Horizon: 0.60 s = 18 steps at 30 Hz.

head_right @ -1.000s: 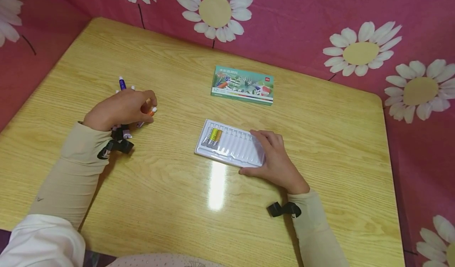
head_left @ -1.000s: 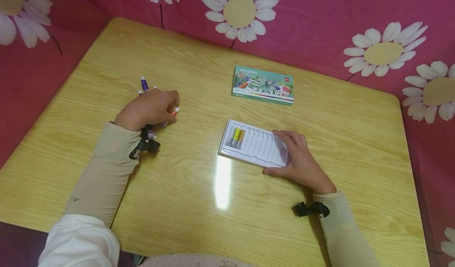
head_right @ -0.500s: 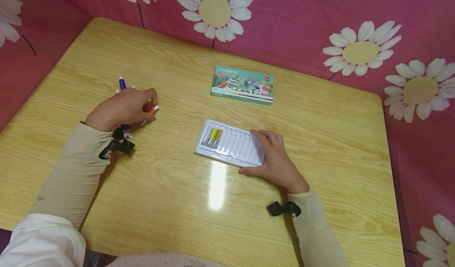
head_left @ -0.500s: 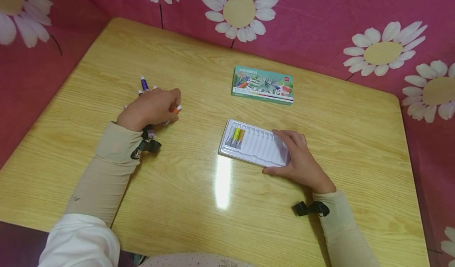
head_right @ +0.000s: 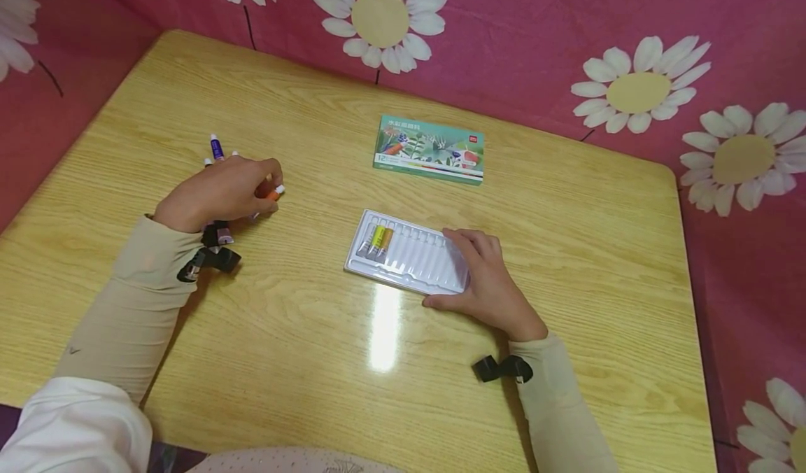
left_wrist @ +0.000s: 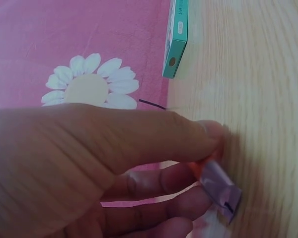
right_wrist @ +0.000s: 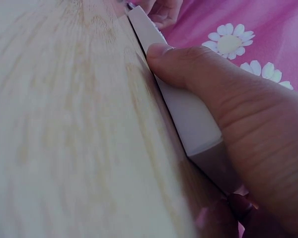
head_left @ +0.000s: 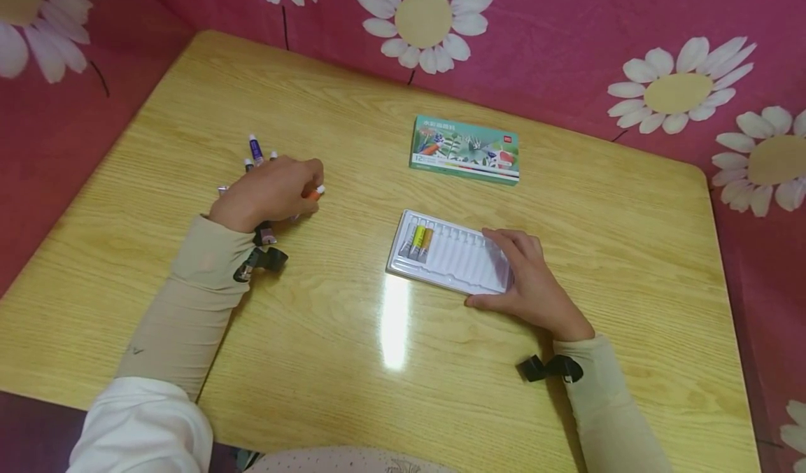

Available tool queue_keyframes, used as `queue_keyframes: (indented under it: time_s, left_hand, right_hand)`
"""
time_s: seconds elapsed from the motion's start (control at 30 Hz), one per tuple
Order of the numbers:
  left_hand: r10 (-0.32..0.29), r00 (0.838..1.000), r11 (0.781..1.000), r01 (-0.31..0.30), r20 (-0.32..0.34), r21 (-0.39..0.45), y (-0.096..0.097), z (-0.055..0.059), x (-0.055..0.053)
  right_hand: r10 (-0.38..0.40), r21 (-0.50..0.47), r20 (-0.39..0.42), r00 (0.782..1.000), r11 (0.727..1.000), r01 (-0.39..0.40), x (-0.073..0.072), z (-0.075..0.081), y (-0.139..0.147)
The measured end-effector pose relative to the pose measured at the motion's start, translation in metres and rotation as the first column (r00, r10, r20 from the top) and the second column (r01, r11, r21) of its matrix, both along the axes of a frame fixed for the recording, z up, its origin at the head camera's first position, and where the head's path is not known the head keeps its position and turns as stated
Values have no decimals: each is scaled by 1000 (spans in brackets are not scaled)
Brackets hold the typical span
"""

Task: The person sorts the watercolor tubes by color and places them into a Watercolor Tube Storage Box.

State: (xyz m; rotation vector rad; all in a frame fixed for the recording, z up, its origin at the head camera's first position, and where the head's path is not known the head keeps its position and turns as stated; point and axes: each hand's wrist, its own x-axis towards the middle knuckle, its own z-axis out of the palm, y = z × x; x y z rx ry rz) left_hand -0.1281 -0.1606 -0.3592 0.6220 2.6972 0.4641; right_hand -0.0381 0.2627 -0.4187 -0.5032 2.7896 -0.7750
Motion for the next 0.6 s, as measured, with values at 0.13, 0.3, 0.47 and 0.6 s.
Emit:
queue_keyframes:
  time_s: [0.13,0.3,0.47,0.6]
  left_hand:
    - [-14,1000,1000,14,-13,-7,1,-1,-1]
    - [-14,1000,1000,14,-12,-14,1,-1,-2]
    - [6,1000,1000,-6,-19,-3,1,-1,0]
    - [-3,1000,1000,3,-25,7,2,-1,-1]
  right_hand:
    - [1,-2,-3,1000,1000,-1,0,1,0]
    - [2,-7,-2,1000,1000,-2,0,1,-1]
    - [5,-11,4,1000,1000,-5,1,1,-1]
    - [5,-9,-3,1000,1000,-5,1,1,-1]
